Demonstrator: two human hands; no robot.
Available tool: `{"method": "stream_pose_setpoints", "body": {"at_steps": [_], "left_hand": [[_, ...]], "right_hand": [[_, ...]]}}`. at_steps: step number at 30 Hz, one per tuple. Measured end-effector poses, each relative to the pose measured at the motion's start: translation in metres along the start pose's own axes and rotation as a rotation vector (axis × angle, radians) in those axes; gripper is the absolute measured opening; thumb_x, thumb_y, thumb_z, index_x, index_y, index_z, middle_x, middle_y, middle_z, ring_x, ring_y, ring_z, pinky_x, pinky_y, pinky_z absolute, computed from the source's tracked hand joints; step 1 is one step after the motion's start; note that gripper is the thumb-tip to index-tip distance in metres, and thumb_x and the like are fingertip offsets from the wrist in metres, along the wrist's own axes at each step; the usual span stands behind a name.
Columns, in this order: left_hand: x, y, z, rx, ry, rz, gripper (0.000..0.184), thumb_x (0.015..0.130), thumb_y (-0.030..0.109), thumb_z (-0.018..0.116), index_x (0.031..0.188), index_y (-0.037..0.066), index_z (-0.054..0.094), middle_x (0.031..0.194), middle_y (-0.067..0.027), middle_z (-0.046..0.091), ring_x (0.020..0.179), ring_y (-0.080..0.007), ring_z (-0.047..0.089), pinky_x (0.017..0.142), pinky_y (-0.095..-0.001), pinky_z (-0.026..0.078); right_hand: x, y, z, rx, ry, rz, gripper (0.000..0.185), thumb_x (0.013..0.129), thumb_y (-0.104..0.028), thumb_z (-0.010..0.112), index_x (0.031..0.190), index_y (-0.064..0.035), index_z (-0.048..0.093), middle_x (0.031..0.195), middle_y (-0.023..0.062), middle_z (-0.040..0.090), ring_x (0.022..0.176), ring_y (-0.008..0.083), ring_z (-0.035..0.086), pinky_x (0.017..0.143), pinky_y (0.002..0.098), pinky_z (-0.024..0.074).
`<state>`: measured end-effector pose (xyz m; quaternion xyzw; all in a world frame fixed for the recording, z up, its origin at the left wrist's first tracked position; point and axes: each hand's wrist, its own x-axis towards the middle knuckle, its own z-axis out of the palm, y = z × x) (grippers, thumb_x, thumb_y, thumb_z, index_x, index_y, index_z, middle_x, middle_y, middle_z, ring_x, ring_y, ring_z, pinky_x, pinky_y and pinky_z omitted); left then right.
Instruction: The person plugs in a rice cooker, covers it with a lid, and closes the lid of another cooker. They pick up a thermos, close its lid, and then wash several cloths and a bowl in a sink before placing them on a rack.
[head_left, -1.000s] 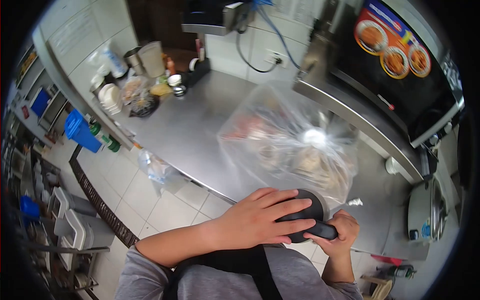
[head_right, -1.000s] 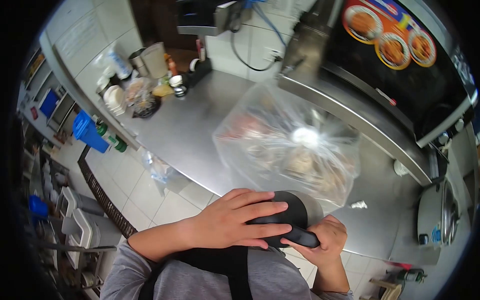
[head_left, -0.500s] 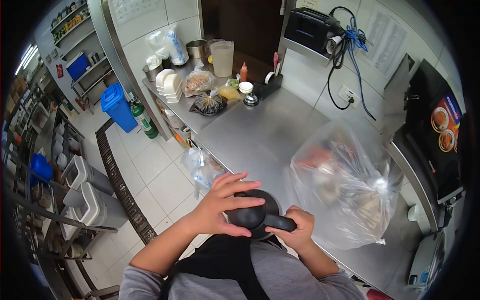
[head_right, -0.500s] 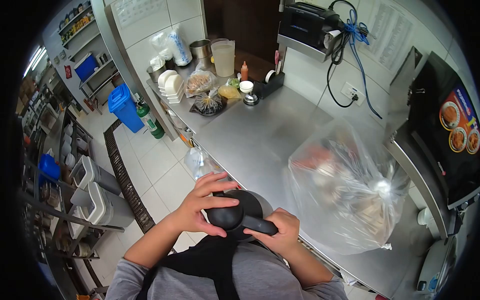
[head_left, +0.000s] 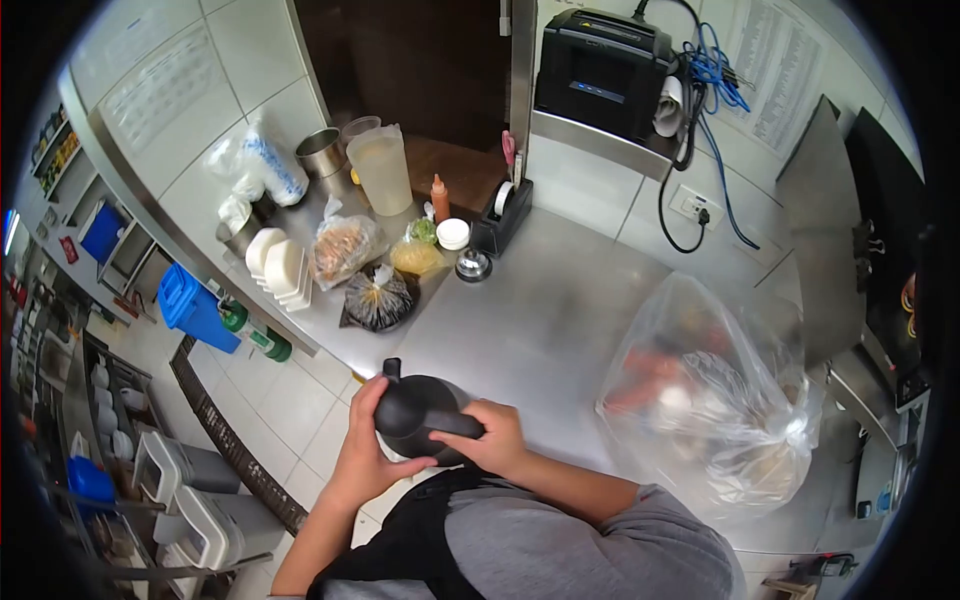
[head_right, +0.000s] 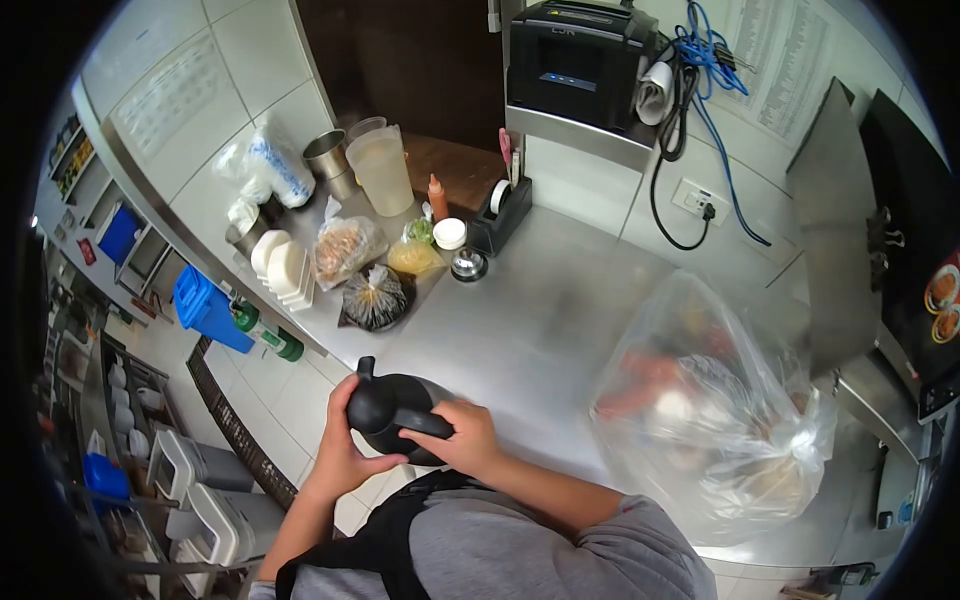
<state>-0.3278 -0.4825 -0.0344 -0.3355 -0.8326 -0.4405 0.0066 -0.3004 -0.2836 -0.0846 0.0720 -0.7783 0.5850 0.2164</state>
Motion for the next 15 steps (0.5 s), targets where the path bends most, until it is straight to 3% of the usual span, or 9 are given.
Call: {"method": "stream_pose_setpoints", "body": {"at_steps": [2,4,6,12,15], "left_hand": [[0.014,-0.03,-0.002,0.098,0.203,-0.053,0.107,0.053,0.018,0.09,0.139,0.004,0.027,0.136,-0.0215,0.036,0.127,-0.0381,0.038,0.105,-0.0421,0.034],[0.022,-0.064,-0.013,0.069,0.261,-0.133,0.104,0.054,0.013,0.089,0.138,0.005,0.028,0.136,-0.0211,0.036,0.124,-0.0357,0.041,0.104,-0.041,0.035],[0.029,-0.092,-0.028,0.139,0.321,-0.06,0.103,0.055,0.013,0.087,0.139,0.003,0.026,0.134,-0.0173,0.039,0.121,-0.0293,0.045,0.103,-0.0368,0.036],[0.045,-0.161,-0.085,0.116,0.346,-0.162,0.104,0.056,0.012,0.087,0.139,0.003,0.025,0.136,-0.0191,0.037,0.124,-0.0318,0.042,0.105,-0.0381,0.033],[0.06,-0.204,-0.11,0.109,0.315,-0.111,0.104,0.056,0.013,0.087,0.139,0.003,0.026,0.137,-0.0198,0.036,0.125,-0.0325,0.041,0.105,-0.0394,0.033]], "right_hand": [[0.019,0.019,0.033,0.125,-0.05,0.104,0.034,0.066,-0.029,0.084,0.068,-0.0054,0.06,0.058,0.008,0.056,0.051,0.0217,0.055,0.05,0.0334,0.042],[0.039,0.036,0.066,0.174,-0.073,0.082,0.032,0.069,-0.029,0.082,0.072,-0.005,0.06,0.061,0.009,0.058,0.053,0.0218,0.056,0.051,0.0337,0.0428],[0.057,0.048,0.094,0.184,-0.115,0.071,0.031,0.071,-0.029,0.081,0.075,-0.005,0.061,0.064,0.0105,0.059,0.056,0.0254,0.057,0.054,0.0346,0.044],[0.114,0.065,0.169,0.165,-0.095,-0.022,0.035,0.073,-0.034,0.077,0.08,-0.0049,0.06,0.07,0.0122,0.06,0.064,0.0299,0.059,0.058,0.0383,0.0455],[0.136,0.082,0.2,0.053,-0.192,-0.016,0.038,0.076,-0.036,0.074,0.085,-0.0042,0.057,0.077,0.0149,0.06,0.073,0.0339,0.058,0.067,0.0416,0.0444]]}}
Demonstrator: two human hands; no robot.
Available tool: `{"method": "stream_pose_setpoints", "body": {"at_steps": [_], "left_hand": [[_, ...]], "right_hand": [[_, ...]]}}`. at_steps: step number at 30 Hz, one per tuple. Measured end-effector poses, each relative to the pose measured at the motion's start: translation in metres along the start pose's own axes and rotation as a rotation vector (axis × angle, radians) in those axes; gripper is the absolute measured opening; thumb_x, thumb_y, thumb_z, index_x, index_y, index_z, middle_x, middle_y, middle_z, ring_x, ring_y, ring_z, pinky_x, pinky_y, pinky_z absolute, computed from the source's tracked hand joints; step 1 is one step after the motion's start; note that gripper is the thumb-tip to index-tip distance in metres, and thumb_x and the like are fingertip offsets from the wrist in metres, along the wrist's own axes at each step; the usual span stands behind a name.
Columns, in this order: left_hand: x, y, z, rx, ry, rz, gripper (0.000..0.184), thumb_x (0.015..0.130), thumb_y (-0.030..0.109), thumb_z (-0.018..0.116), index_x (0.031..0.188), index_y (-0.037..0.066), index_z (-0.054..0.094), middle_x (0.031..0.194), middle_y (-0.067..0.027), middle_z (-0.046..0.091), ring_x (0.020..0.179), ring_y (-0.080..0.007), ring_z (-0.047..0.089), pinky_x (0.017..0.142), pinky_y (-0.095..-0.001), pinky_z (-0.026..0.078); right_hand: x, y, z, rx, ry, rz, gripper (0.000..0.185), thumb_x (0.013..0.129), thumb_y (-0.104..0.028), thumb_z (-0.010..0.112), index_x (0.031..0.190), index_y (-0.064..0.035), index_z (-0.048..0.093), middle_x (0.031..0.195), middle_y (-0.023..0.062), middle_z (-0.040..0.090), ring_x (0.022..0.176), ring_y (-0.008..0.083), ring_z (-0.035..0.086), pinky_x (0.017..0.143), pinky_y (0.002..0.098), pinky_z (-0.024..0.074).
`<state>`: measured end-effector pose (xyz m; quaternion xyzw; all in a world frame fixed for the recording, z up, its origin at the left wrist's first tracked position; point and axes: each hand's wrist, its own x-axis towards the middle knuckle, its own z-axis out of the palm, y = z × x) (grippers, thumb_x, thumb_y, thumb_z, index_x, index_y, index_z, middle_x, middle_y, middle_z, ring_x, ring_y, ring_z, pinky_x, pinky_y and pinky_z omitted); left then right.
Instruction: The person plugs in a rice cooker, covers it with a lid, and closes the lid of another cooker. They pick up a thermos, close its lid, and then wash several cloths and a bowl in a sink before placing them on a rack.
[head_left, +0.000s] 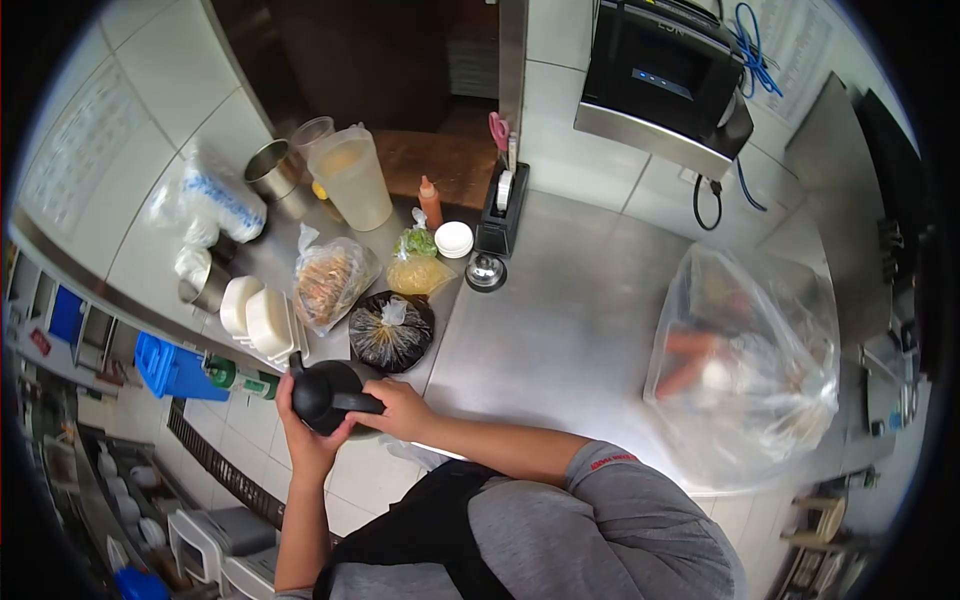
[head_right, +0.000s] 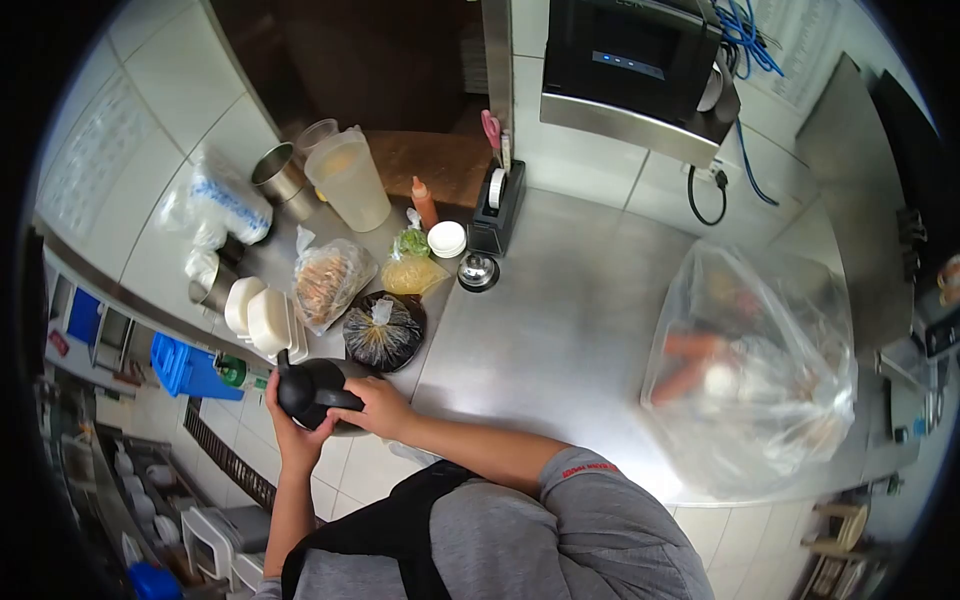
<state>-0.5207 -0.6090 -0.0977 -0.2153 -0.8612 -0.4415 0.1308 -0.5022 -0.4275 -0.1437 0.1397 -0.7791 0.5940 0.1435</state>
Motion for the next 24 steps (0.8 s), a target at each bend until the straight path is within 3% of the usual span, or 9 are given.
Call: {"method": "stream_pose_setpoints", "body": {"at_steps": [3,4,7,12,15,17,19,21,24], "left_hand": [[0.035,-0.025,-0.008,0.004,-0.008,0.156,0.105,0.054,0.016,0.088,0.139,0.004,0.026,0.14,-0.0215,0.032,0.127,-0.0352,0.038,0.106,-0.0415,0.032],[0.047,-0.03,-0.013,0.034,-0.018,0.208,0.105,0.053,0.018,0.088,0.138,0.005,0.028,0.141,-0.0223,0.03,0.128,-0.0367,0.036,0.106,-0.0427,0.032],[0.08,-0.053,-0.026,0.044,-0.051,0.24,0.103,0.05,0.025,0.089,0.136,0.009,0.034,0.143,-0.0238,0.025,0.129,-0.0408,0.033,0.106,-0.0463,0.031],[0.128,-0.082,-0.03,-0.071,-0.173,0.346,0.105,0.051,0.032,0.09,0.138,0.012,0.033,0.142,-0.0231,0.026,0.13,-0.0417,0.031,0.106,-0.0476,0.031],[0.144,-0.096,-0.037,-0.138,-0.257,0.391,0.106,0.052,0.03,0.09,0.139,0.015,0.033,0.144,-0.0221,0.025,0.13,-0.043,0.031,0.106,-0.0468,0.033],[0.141,-0.098,-0.046,-0.11,-0.265,0.39,0.104,0.056,0.027,0.088,0.143,0.019,0.031,0.146,-0.0212,0.021,0.131,-0.0426,0.032,0.105,-0.045,0.036],[0.132,-0.103,-0.051,-0.085,-0.236,0.37,0.106,0.058,0.029,0.087,0.145,0.017,0.027,0.147,-0.0225,0.019,0.133,-0.0423,0.03,0.108,-0.0452,0.033],[0.114,-0.104,-0.052,-0.168,-0.184,0.233,0.108,0.059,0.03,0.085,0.147,0.015,0.023,0.148,-0.0222,0.017,0.134,-0.0413,0.029,0.108,-0.0445,0.032],[0.079,-0.1,-0.067,-0.138,-0.089,0.134,0.103,0.067,0.028,0.082,0.148,0.013,0.019,0.149,-0.0196,0.016,0.126,-0.0381,0.04,0.103,-0.0416,0.039]], "right_hand": [[0.023,0.012,0.023,-0.106,0.112,-0.063,0.038,0.075,-0.034,0.075,0.088,-0.0045,0.055,0.076,0.0111,0.058,0.075,0.0313,0.056,0.07,0.0384,0.0424],[0.03,0.01,0.021,-0.197,0.104,-0.067,0.04,0.076,-0.035,0.073,0.093,-0.0039,0.054,0.084,0.0117,0.058,0.083,0.0315,0.056,0.076,0.0396,0.0406],[0.04,0.014,0.023,-0.427,0.108,0.067,0.045,0.075,-0.036,0.073,0.1,-0.0045,0.053,0.099,0.0124,0.057,0.093,0.0322,0.054,0.077,0.0419,0.0417],[0.03,0.016,0.04,-0.429,0.287,0.099,0.058,0.074,-0.02,0.077,0.119,-0.0021,0.045,0.118,0.0226,0.046,0.11,0.0383,0.048,0.093,0.0408,0.0425],[0.013,0.005,0.05,-0.415,0.26,0.145,0.055,0.075,-0.015,0.075,0.119,-0.0008,0.044,0.117,0.0213,0.046,0.108,0.037,0.049,0.089,0.0399,0.0455],[-0.01,0.01,0.058,-0.396,0.195,0.207,0.055,0.074,-0.009,0.074,0.119,-0.0009,0.043,0.122,0.0192,0.042,0.102,0.0304,0.05,0.08,0.035,0.0461],[-0.033,0.023,0.065,-0.382,0.051,0.296,0.051,0.077,-0.009,0.073,0.118,0.0008,0.044,0.108,0.0182,0.05,0.092,0.028,0.055,0.079,0.0338,0.0481],[-0.047,0.024,0.075,-0.15,-0.078,0.466,0.045,0.079,-0.009,0.071,0.116,0.0003,0.047,0.094,0.0139,0.056,0.078,0.022,0.058,0.069,0.0294,0.0477],[-0.048,0.032,0.094,-0.14,-0.307,0.329,0.038,0.081,-0.009,0.069,0.112,-0.0027,0.049,0.078,0.0089,0.058,0.066,0.019,0.058,0.06,0.0283,0.0467]]}}
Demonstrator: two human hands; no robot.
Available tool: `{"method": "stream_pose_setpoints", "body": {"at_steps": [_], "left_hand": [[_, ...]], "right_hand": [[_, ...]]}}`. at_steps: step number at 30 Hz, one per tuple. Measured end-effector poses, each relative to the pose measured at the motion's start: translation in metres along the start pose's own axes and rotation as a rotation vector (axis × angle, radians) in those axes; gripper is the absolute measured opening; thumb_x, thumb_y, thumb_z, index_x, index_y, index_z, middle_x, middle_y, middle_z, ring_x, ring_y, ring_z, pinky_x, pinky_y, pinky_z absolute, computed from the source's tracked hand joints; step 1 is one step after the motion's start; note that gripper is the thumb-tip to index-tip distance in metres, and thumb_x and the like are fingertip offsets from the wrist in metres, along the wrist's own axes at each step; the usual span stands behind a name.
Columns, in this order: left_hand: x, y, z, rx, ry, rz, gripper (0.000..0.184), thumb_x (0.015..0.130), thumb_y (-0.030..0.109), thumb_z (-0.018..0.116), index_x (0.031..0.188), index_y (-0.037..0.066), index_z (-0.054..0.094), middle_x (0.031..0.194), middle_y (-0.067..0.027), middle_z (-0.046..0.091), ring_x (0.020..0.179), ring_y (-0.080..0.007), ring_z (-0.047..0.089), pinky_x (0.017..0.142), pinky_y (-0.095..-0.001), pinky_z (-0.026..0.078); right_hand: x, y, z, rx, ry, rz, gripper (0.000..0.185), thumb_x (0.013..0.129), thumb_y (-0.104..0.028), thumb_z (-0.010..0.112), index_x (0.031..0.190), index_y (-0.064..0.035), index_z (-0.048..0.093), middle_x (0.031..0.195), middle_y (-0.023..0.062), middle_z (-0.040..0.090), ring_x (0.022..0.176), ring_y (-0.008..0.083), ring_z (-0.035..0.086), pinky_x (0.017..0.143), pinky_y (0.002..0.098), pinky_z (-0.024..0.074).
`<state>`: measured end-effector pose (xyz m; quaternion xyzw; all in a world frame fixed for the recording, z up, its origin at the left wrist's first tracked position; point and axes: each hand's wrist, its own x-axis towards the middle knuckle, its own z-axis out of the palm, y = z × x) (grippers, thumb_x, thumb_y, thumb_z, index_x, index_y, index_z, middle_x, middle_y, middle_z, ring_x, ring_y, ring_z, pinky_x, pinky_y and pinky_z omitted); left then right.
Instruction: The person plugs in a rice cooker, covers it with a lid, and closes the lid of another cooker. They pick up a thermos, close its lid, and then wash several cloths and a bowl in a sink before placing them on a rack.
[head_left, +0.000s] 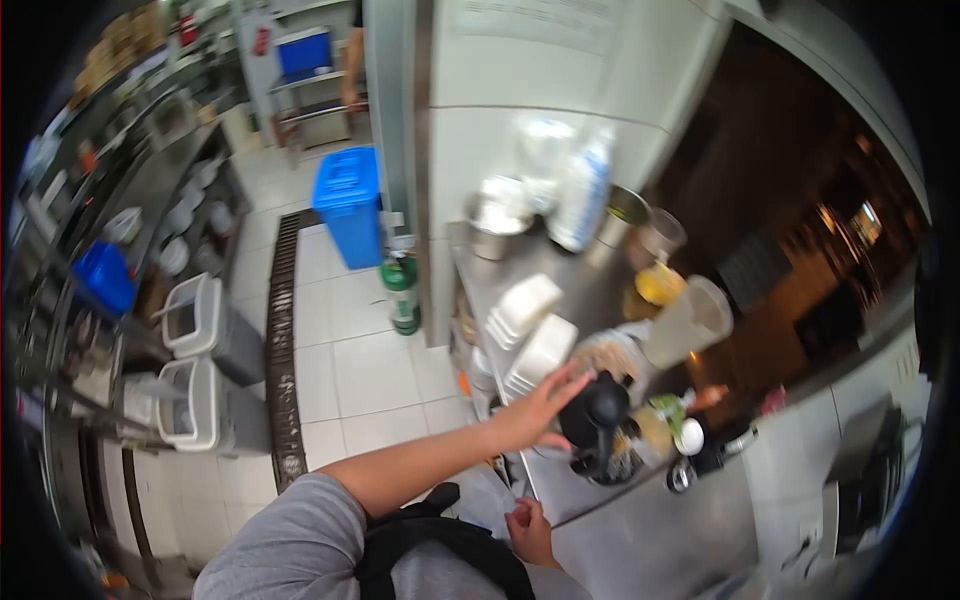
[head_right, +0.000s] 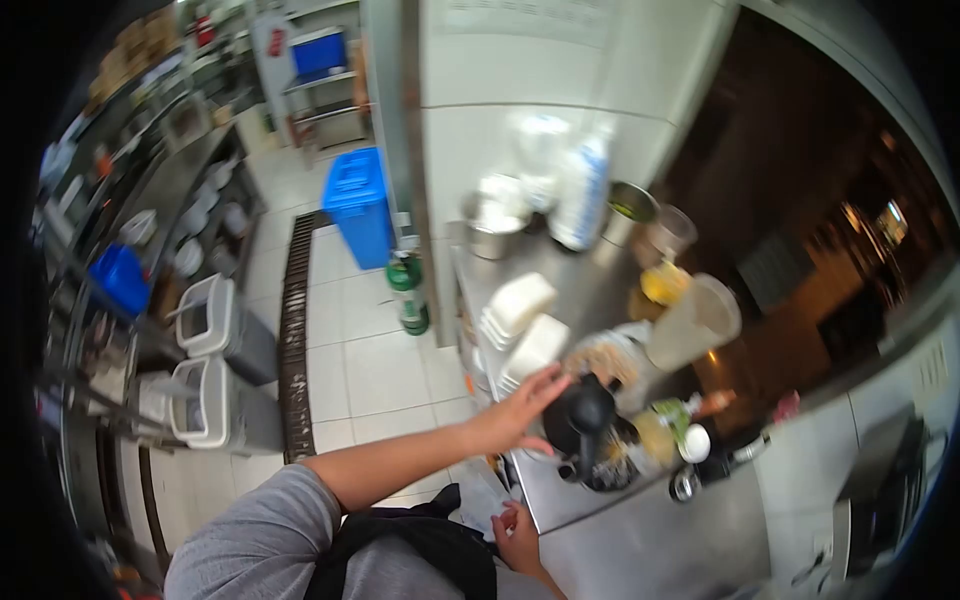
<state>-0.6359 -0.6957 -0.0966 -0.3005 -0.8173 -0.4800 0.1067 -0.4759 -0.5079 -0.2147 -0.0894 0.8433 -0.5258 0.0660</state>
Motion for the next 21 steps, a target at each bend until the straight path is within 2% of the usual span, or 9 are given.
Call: {"method": "stream_pose_setpoints", "body": {"at_steps": [2,5,10,12,15,17,18,19,21], "left_hand": [[-0.031,0.004,-0.016,-0.028,0.006,-0.096,0.099,0.07,0.029,0.08,0.148,0.014,0.019,0.148,-0.0185,0.017,0.125,-0.038,0.042,0.101,-0.0407,0.042],[-0.096,-0.007,-0.054,0.005,-0.043,-0.219,0.09,0.077,0.024,0.076,0.147,0.015,0.021,0.147,-0.0175,0.02,0.121,-0.0371,0.045,0.097,-0.0409,0.044],[-0.259,-0.046,-0.144,0.245,-0.022,-0.616,0.079,0.081,0.024,0.071,0.146,0.019,0.026,0.146,-0.0177,0.023,0.113,-0.0356,0.054,0.094,-0.0411,0.047],[-0.32,-0.054,-0.185,0.28,0.01,-0.863,0.076,0.081,0.026,0.071,0.144,0.021,0.029,0.145,-0.0188,0.023,0.114,-0.0351,0.054,0.094,-0.0417,0.048],[-0.403,-0.082,-0.231,0.389,0.218,-0.962,0.074,0.08,0.026,0.071,0.143,0.02,0.031,0.145,-0.0193,0.025,0.113,-0.035,0.054,0.089,-0.0433,0.05],[-0.433,-0.095,-0.276,0.368,0.275,-1.061,0.068,0.081,0.027,0.07,0.14,0.02,0.037,0.145,-0.0202,0.025,0.114,-0.0378,0.053,0.09,-0.0428,0.049],[-0.439,-0.099,-0.301,0.418,0.285,-1.047,0.066,0.081,0.027,0.07,0.138,0.02,0.039,0.144,-0.0204,0.027,0.115,-0.0381,0.052,0.091,-0.0427,0.049],[-0.443,-0.106,-0.328,0.479,0.295,-1.026,0.063,0.081,0.026,0.07,0.137,0.019,0.042,0.143,-0.0207,0.028,0.116,-0.0383,0.051,0.092,-0.0427,0.048],[-0.447,-0.123,-0.381,0.495,0.362,-0.999,0.059,0.081,0.026,0.069,0.134,0.018,0.045,0.141,-0.0211,0.033,0.119,-0.0387,0.048,0.096,-0.0428,0.045]], "right_hand": [[0.013,-0.006,0.014,-0.055,-0.28,-0.052,0.034,0.082,-0.009,0.068,0.111,-0.0052,0.05,0.07,0.0071,0.058,0.06,0.0183,0.058,0.057,0.0293,0.0466],[0.05,-0.033,0.045,-0.077,-0.481,-0.121,0.032,0.083,-0.009,0.067,0.11,-0.0059,0.05,0.067,0.0072,0.057,0.057,0.0177,0.058,0.055,0.0298,0.0457],[0.117,-0.087,0.127,-0.112,-0.658,-0.223,0.029,0.084,-0.01,0.066,0.108,-0.0052,0.051,0.062,0.0046,0.051,0.053,0.0135,0.049,0.051,0.0288,0.0399],[0.145,-0.087,0.172,-0.179,-0.722,-0.219,0.029,0.085,-0.014,0.066,0.109,-0.0063,0.051,0.062,0.0043,0.051,0.055,0.0159,0.051,0.054,0.0306,0.0424],[0.197,-0.058,0.245,-0.373,-0.829,-0.129,0.029,0.084,-0.02,0.067,0.108,-0.0097,0.053,0.065,0.0085,0.057,0.063,0.0252,0.059,0.059,0.0371,0.0463],[0.233,0.007,0.281,-0.554,-0.843,-0.095,0.03,0.082,-0.02,0.067,0.108,-0.0089,0.054,0.072,0.0135,0.061,0.069,0.0295,0.062,0.062,0.0387,0.0478],[0.256,0.141,0.295,-0.331,-0.832,0.022,0.035,0.084,-0.024,0.064,0.115,-0.0096,0.055,0.082,0.0176,0.064,0.08,0.0324,0.064,0.069,0.0405,0.0497],[0.276,0.126,0.288,-0.687,-0.928,0.007,0.035,0.084,-0.024,0.064,0.115,-0.01,0.055,0.083,0.0175,0.064,0.081,0.0324,0.064,0.07,0.0406,0.0496],[0.309,0.104,0.287,-0.962,-1.066,0.149,0.035,0.084,-0.025,0.063,0.115,-0.0107,0.055,0.086,0.0173,0.064,0.083,0.0325,0.064,0.072,0.0409,0.0495]]}}
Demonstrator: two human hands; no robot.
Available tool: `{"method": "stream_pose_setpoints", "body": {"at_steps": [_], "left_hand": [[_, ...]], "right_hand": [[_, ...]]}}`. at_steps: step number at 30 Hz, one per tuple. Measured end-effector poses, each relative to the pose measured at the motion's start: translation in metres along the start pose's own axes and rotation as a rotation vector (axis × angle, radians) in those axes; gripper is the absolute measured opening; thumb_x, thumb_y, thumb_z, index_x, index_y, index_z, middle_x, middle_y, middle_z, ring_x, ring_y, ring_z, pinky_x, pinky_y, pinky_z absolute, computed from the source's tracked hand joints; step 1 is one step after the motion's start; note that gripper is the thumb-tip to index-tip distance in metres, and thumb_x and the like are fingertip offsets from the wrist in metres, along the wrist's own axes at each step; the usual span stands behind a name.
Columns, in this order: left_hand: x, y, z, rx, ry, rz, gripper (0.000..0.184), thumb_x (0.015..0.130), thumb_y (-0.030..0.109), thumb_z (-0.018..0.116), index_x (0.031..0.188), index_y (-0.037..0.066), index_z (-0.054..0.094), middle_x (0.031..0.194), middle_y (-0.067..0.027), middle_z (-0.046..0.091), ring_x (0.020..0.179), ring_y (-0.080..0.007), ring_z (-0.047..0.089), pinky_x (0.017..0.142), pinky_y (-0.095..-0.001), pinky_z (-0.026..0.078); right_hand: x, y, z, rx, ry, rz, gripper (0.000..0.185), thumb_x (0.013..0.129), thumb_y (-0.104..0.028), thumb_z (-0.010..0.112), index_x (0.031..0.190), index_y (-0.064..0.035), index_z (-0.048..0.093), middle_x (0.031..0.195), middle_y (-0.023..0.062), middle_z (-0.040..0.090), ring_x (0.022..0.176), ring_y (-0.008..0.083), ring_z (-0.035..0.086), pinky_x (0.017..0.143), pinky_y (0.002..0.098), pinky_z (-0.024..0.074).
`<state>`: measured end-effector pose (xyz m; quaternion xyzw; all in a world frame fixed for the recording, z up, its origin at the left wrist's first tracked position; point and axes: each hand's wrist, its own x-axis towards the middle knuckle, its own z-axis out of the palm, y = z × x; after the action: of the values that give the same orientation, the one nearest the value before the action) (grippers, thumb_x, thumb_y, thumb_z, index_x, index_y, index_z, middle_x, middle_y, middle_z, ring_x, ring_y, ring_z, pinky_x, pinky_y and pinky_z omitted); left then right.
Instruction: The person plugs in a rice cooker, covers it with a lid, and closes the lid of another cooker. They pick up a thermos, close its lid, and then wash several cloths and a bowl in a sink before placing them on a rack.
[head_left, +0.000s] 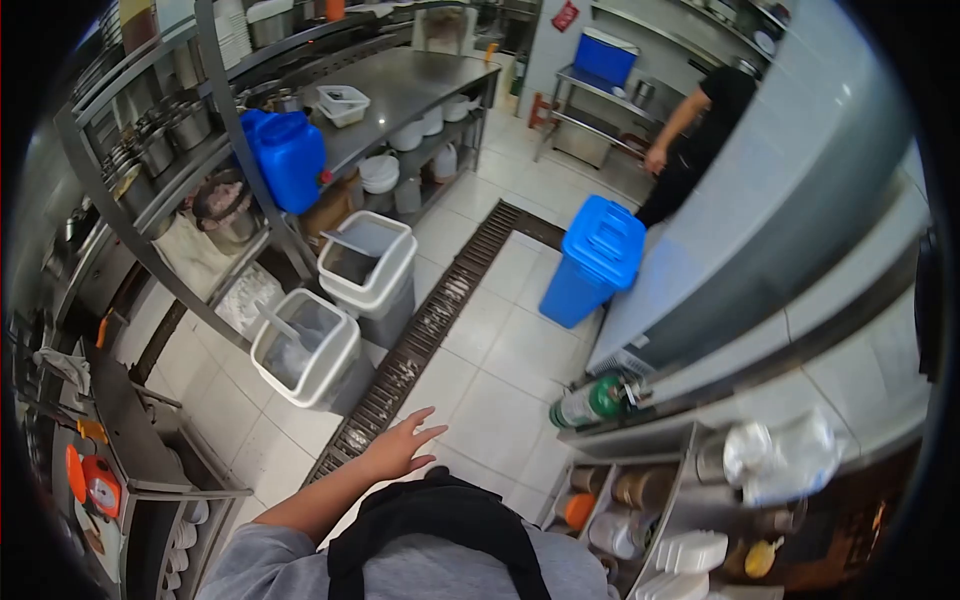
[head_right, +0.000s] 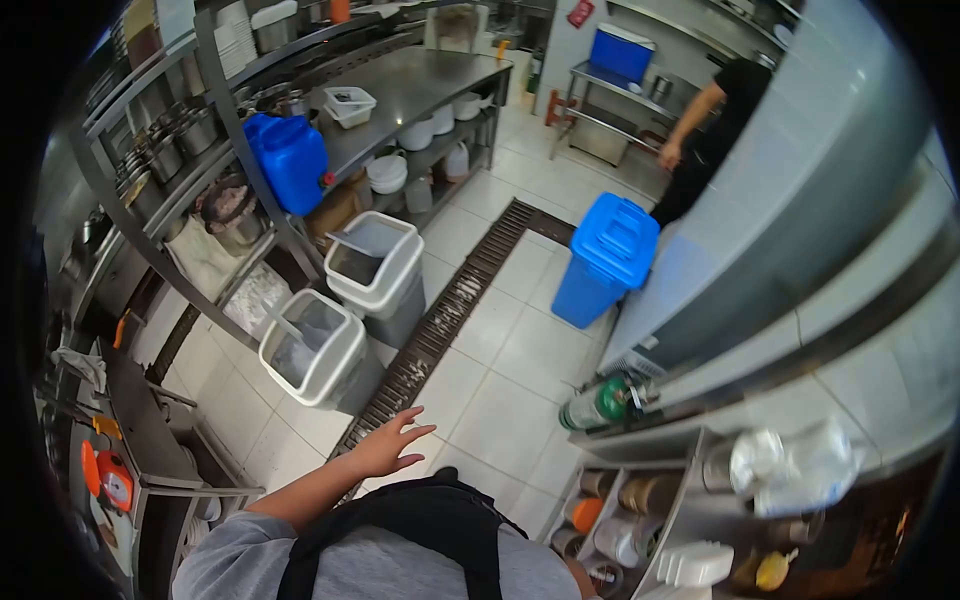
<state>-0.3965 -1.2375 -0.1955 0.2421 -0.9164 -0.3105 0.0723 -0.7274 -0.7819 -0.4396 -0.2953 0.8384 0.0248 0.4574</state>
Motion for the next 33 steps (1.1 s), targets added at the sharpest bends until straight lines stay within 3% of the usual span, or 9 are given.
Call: {"method": "stream_pose_setpoints", "body": {"at_steps": [7,14,18,19,21,24,27,30,33], "left_hand": [[0.148,-0.087,-0.083,0.011,0.153,0.047,0.054,0.081,0.024,0.069,0.131,0.016,0.05,0.137,-0.0199,0.038,0.123,-0.0365,0.044,0.101,-0.0408,0.04],[0.312,-0.174,-0.109,0.124,0.006,-0.008,0.049,0.084,0.027,0.065,0.129,0.017,0.051,0.138,-0.0176,0.04,0.122,-0.0366,0.045,0.099,-0.0449,0.041],[0.405,-0.204,-0.154,0.086,0.011,-0.036,0.046,0.084,0.027,0.064,0.128,0.017,0.052,0.136,-0.0166,0.043,0.122,-0.0348,0.045,0.099,-0.0437,0.041],[0.427,-0.211,-0.17,0.058,0.048,-0.046,0.044,0.084,0.027,0.065,0.126,0.017,0.054,0.134,-0.0161,0.045,0.121,-0.0344,0.047,0.099,-0.0431,0.041],[0.466,-0.239,-0.19,0.04,0.092,-0.096,0.044,0.084,0.027,0.065,0.125,0.017,0.055,0.133,-0.016,0.046,0.12,-0.0345,0.047,0.099,-0.0429,0.041],[0.522,-0.284,-0.224,0.018,0.167,-0.185,0.042,0.082,0.029,0.066,0.122,0.016,0.058,0.131,-0.0156,0.048,0.117,-0.0348,0.05,0.098,-0.0424,0.042],[0.58,-0.347,-0.238,0.082,0.194,-0.314,0.043,0.081,0.03,0.067,0.122,0.018,0.058,0.13,-0.0146,0.049,0.117,-0.0348,0.05,0.098,-0.0421,0.042],[0.658,-0.423,-0.249,0.141,0.071,-0.267,0.043,0.082,0.032,0.066,0.122,0.02,0.058,0.13,-0.0136,0.049,0.118,-0.0343,0.049,0.097,-0.0427,0.042],[0.768,-0.458,-0.299,0.175,-0.021,-0.128,0.041,0.083,0.032,0.065,0.122,0.021,0.058,0.13,-0.0122,0.049,0.118,-0.0334,0.049,0.097,-0.0438,0.043]], "right_hand": [[0.099,-0.09,-0.127,0.043,-0.116,0.179,0.036,0.084,-0.027,0.062,0.117,-0.0131,0.056,0.096,0.0166,0.064,0.092,0.0327,0.062,0.077,0.0421,0.0491],[0.274,-0.223,-0.278,-0.137,-0.204,0.002,0.037,0.084,-0.028,0.06,0.119,-0.0156,0.057,0.105,0.016,0.064,0.1,0.0329,0.061,0.082,0.0432,0.0487],[0.385,-0.331,-0.41,-0.628,-0.315,-0.227,0.037,0.085,-0.029,0.059,0.12,-0.017,0.058,0.111,0.0156,0.063,0.105,0.033,0.06,0.085,0.0438,0.0484],[0.41,-0.365,-0.447,-0.76,-0.289,-0.259,0.037,0.085,-0.03,0.059,0.12,-0.0174,0.058,0.112,0.0155,0.063,0.106,0.033,0.06,0.086,0.044,0.0484],[0.452,-0.435,-0.53,-0.579,-0.043,-0.312,0.035,0.083,-0.032,0.063,0.116,-0.019,0.061,0.11,0.0125,0.064,0.104,0.0304,0.06,0.085,0.0435,0.0488],[0.521,-0.541,-0.629,-0.285,0.321,-0.614,0.029,0.08,-0.023,0.066,0.106,-0.0115,0.063,0.083,0.0163,0.067,0.08,0.0334,0.064,0.071,0.0426,0.0503],[0.545,-0.639,-0.706,-0.011,0.339,-0.606,0.027,0.082,-0.025,0.064,0.106,-0.0116,0.062,0.085,0.0156,0.066,0.08,0.0327,0.064,0.07,0.0419,0.0503],[0.588,-0.674,-0.746,0.148,0.386,-0.578,0.021,0.083,-0.017,0.062,0.103,-0.0101,0.063,0.079,0.0151,0.065,0.074,0.0302,0.064,0.067,0.0399,0.0501],[0.683,-0.587,-0.713,-0.175,0.198,-0.497,0.031,0.08,-0.027,0.06,0.107,-0.0112,0.062,0.092,0.0196,0.066,0.084,0.0364,0.064,0.075,0.0447,0.0509]]}}
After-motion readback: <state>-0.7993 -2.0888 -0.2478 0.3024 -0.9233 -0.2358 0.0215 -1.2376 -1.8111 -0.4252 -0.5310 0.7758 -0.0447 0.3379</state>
